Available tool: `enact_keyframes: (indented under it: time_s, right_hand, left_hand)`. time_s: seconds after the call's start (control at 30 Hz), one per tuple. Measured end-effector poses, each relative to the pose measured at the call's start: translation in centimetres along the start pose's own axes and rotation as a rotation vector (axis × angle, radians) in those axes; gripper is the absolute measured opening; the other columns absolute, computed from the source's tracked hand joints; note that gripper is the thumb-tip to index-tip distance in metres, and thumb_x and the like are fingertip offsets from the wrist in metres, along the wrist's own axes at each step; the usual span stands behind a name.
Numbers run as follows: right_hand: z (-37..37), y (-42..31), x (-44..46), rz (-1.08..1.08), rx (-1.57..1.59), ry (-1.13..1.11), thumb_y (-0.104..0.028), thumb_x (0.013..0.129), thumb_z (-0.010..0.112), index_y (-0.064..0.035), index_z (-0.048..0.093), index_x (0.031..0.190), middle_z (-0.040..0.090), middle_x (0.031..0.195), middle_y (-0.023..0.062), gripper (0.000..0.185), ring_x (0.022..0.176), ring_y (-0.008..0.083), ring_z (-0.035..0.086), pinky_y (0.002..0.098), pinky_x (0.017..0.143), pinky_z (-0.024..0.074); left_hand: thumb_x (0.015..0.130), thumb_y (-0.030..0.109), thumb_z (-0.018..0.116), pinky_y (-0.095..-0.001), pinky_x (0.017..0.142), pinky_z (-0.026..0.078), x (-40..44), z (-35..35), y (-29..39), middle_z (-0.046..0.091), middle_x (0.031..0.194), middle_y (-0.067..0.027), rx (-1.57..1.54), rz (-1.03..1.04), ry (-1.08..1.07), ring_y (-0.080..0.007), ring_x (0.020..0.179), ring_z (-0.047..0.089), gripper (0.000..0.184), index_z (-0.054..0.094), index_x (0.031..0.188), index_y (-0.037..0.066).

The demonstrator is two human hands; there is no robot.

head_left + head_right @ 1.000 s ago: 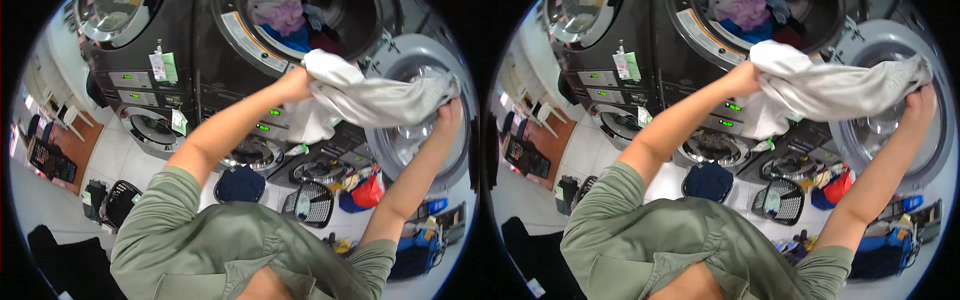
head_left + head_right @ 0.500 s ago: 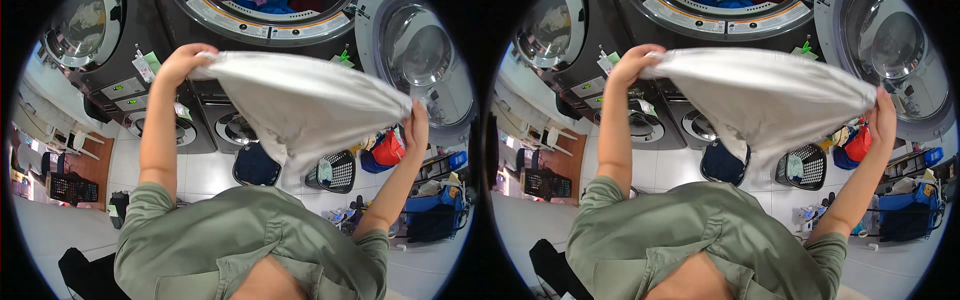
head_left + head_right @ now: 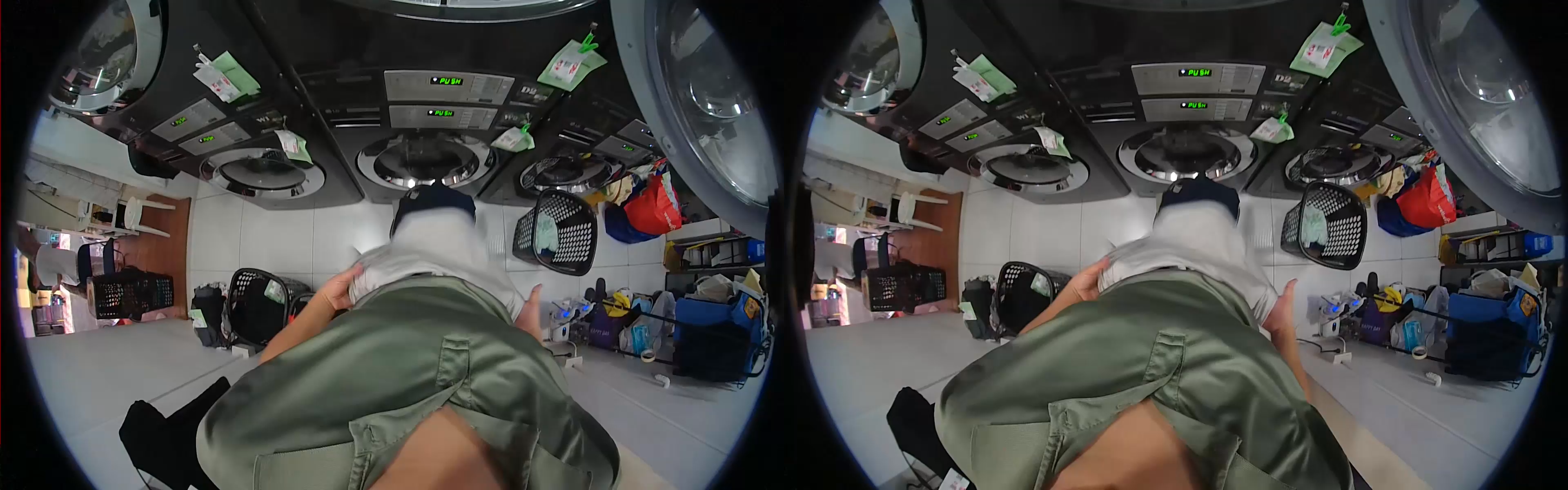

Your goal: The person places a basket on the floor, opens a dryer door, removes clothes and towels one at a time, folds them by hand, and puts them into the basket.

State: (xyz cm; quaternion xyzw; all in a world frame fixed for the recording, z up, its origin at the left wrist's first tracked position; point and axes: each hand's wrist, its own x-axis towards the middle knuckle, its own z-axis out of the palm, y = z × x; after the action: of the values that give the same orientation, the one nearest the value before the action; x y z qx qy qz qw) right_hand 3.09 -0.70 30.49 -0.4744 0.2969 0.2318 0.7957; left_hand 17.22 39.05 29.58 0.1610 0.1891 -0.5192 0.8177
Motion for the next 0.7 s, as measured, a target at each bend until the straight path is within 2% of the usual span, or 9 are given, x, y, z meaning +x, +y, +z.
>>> enact_keyframes:
  time_s: [0.07, 0.2, 0.3, 0.37, 0.47, 0.5, 0.57, 0.63, 0.7]
  right_hand:
    - [-3.4, 0.1, -1.2, 0.0, -0.14, 0.078, -0.028, 0.082, 0.055, 0.0005, 0.051, 0.108, 0.057, 0.104, 0.0111, 0.039, 0.093, 0.0184, 0.055, 0.0308, 0.081, 0.0427]
    - [-7.1, -5.6, -3.1, -0.346, -0.159, 0.282, -0.024, 0.081, 0.057, 0.0009, 0.053, 0.106, 0.058, 0.101, 0.0114, 0.035, 0.09, 0.0177, 0.057, 0.0298, 0.079, 0.0441]
    - [-6.4, -9.5, -4.5, -0.564, 0.017, 0.356, -0.023, 0.081, 0.058, 0.0008, 0.054, 0.105, 0.057, 0.104, 0.0111, 0.034, 0.094, 0.017, 0.054, 0.0281, 0.086, 0.0391]
    - [-3.3, -12.1, -7.3, -0.708, -0.134, 0.239, -0.03, 0.078, 0.061, 0.0053, 0.046, 0.114, 0.047, 0.119, 0.0164, 0.053, 0.111, 0.0231, 0.045, 0.0338, 0.095, 0.0325]
    - [-4.7, -14.8, -9.2, -0.971, -0.33, -0.14, -0.031, 0.079, 0.059, 0.0037, 0.046, 0.114, 0.043, 0.124, 0.0179, 0.051, 0.113, 0.0273, 0.043, 0.0408, 0.095, 0.033]
    - [-6.5, -15.4, -8.4, -0.969, -0.326, -0.138, -0.031, 0.079, 0.059, 0.0037, 0.046, 0.114, 0.043, 0.124, 0.0179, 0.051, 0.113, 0.0273, 0.043, 0.0408, 0.095, 0.033]
    - [-9.1, -16.8, -5.8, -0.799, 0.158, 0.038, -0.029, 0.082, 0.055, 0.0014, 0.051, 0.109, 0.05, 0.117, 0.0151, 0.041, 0.105, 0.0262, 0.05, 0.04, 0.088, 0.0403]
    - [-0.9, -20.9, -5.2, -0.557, 0.291, 0.212, -0.026, 0.081, 0.056, -0.0016, 0.054, 0.101, 0.057, 0.102, 0.0103, 0.031, 0.094, 0.0208, 0.055, 0.0343, 0.084, 0.0423]
    - [4.9, -19.7, -4.4, -0.67, 0.288, 0.378, -0.024, 0.08, 0.057, -0.0027, 0.054, 0.102, 0.058, 0.097, 0.0089, 0.031, 0.091, 0.0176, 0.055, 0.0293, 0.082, 0.0423]
  left_hand:
    - [0.082, 0.051, 0.047, -0.0358, 0.093, 0.036, -0.8, 0.0, 1.4, 0.051, 0.117, -0.0118, 0.628, -0.006, 0.504, -0.0223, 0.105, 0.05, 0.061, 0.045, 0.118, 0.002]
    - [0.083, 0.04, 0.052, -0.0339, 0.087, 0.038, -3.5, 2.5, 10.4, 0.059, 0.1, -0.0071, 0.816, 0.513, 0.433, -0.0196, 0.094, 0.054, 0.04, 0.056, 0.102, 0.005]
    - [0.083, 0.036, 0.053, -0.0317, 0.091, 0.034, -5.5, 7.3, 12.5, 0.058, 0.104, -0.0105, 1.076, 0.574, 0.685, -0.0185, 0.1, 0.051, 0.04, 0.055, 0.103, 0.001]
    - [0.083, 0.035, 0.052, -0.0342, 0.097, 0.027, -6.3, 12.1, 11.7, 0.057, 0.106, -0.0157, 1.239, 1.018, 0.414, -0.0224, 0.109, 0.046, 0.042, 0.056, 0.103, -0.002]
    - [0.082, 0.036, 0.05, -0.0439, 0.102, 0.017, -7.6, 15.1, 14.3, 0.057, 0.103, -0.0199, 1.192, 0.874, -0.271, -0.036, 0.112, 0.043, 0.043, 0.059, 0.097, -0.003]
    - [0.082, 0.036, 0.051, -0.0424, 0.099, 0.026, -7.0, 14.9, 16.7, 0.059, 0.097, -0.0169, 1.214, 0.838, -0.404, -0.0307, 0.103, 0.051, 0.041, 0.058, 0.095, -0.002]
    - [0.083, 0.035, 0.051, -0.0368, 0.087, 0.039, -3.6, 15.7, 18.7, 0.06, 0.092, -0.0117, 0.823, 0.847, 0.177, -0.0219, 0.09, 0.057, 0.039, 0.056, 0.096, -0.002]
    - [0.084, 0.033, 0.051, -0.0303, 0.07, 0.044, -0.5, 19.7, 17.6, 0.06, 0.088, -0.0075, 1.026, 0.893, 0.519, -0.0146, 0.077, 0.056, 0.037, 0.055, 0.097, -0.001]
    - [0.082, 0.036, 0.054, -0.0307, 0.064, 0.044, 1.6, 21.6, 13.7, 0.058, 0.081, -0.0059, 1.346, 0.899, 0.466, -0.0127, 0.071, 0.052, 0.041, 0.054, 0.093, -0.003]
